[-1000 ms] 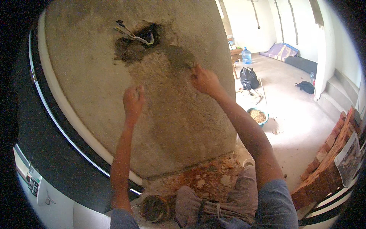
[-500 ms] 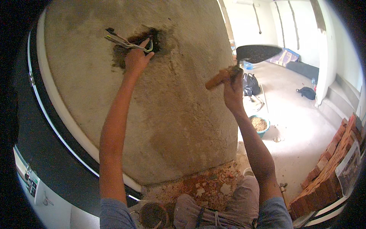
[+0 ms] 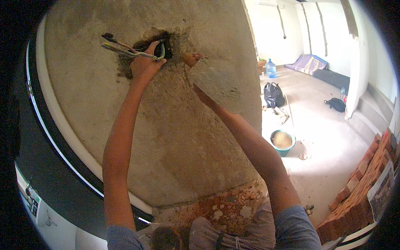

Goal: The person applies plaster around an electrical box opening in a wall using a trowel, then fits the plastic electrical box into the opening and secures wires within it.

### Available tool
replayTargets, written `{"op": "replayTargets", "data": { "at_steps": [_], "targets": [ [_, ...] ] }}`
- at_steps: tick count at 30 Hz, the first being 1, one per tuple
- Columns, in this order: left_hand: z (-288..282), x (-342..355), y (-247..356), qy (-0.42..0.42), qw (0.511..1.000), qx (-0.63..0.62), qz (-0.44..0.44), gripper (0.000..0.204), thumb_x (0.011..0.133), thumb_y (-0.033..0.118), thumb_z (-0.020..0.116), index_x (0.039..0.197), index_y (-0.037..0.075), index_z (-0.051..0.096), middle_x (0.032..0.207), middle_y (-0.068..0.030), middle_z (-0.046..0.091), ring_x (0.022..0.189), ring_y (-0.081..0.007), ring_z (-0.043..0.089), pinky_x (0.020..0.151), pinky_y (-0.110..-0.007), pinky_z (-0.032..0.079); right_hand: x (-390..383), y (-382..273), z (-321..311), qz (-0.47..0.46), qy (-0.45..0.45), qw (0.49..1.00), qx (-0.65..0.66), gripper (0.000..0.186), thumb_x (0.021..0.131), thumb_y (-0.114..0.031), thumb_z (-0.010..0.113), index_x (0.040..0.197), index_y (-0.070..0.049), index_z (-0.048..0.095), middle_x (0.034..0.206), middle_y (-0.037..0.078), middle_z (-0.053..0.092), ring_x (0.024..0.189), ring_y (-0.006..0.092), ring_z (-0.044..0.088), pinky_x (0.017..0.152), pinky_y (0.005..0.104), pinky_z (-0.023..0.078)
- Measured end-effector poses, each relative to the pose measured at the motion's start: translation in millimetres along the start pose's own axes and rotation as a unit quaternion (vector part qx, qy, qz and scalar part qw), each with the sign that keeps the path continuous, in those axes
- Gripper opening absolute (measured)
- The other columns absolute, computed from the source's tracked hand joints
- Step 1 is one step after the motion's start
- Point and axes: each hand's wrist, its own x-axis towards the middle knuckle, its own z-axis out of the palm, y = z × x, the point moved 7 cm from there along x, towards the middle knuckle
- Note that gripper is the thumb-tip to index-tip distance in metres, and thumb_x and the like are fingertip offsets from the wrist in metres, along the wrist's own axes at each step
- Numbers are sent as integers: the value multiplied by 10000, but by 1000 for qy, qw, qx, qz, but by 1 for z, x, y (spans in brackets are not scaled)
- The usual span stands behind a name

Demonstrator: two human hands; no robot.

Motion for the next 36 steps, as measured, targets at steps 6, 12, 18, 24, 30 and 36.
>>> {"op": "replayTargets", "data": {
  "at_steps": [6, 12, 18, 24, 30, 36],
  "targets": [
    [2, -1, 0, 34, 999, 3, 22, 688, 735, 392, 757, 1337, 274, 447, 1075, -118, 670, 931, -327, 660, 739, -450, 530, 6, 9, 42, 153, -85, 846, 503, 355, 928, -136, 585, 1256, -85, 463, 1298, 100, 515, 1205, 219, 494, 1015, 363, 409],
    [3, 0, 0, 35, 999, 16, 18, 679, 737, 391, 757, 1334, 278, 456, 1061, -116, 673, 915, -329, 662, 731, -440, 532, 16, -4, 45, 22, -53, 992, 112, 378, 925, -129, 585, 1273, -95, 442, 1293, 88, 511, 1229, 222, 478, 1047, 362, 393],
    [4, 1, 1, 61, 997, 9, 37, 681, 726, 367, 770, 1331, 247, 481, 1074, -103, 672, 935, -322, 656, 741, -433, 531, 16, 10, 53, -39, -9, 989, 143, 416, 907, -111, 608, 1280, -104, 423, 1293, 86, 516, 1237, 220, 479, 1028, 364, 405],
    [5, -4, -5, 55, 998, 6, 36, 685, 720, 365, 773, 1333, 251, 489, 1086, -98, 671, 958, -322, 648, 756, -437, 526, 15, 3, 47, -67, -25, 988, 135, 418, 902, -66, 595, 1282, -92, 424, 1296, 100, 519, 1214, 225, 500, 1001, 363, 428],
    [5, -3, -1, 48, 998, 21, 22, 679, 718, 379, 770, 1332, 282, 498, 1093, -76, 674, 958, -313, 650, 751, -437, 522, 18, 26, 51, -33, -22, 975, 220, 415, 896, -52, 595, 1279, -80, 439, 1309, 108, 513, 1226, 244, 492, 1017, 372, 410],
    [1, -4, 3, 35, 999, 19, 11, 672, 731, 382, 759, 1340, 275, 497, 1095, -68, 675, 952, -313, 652, 750, -445, 519, 40, -9, 39, -167, -5, 986, 23, 441, 906, -209, 587, 1302, -51, 477, 1282, 130, 537, 1183, 263, 516, 985, 366, 413]
  ]
}}
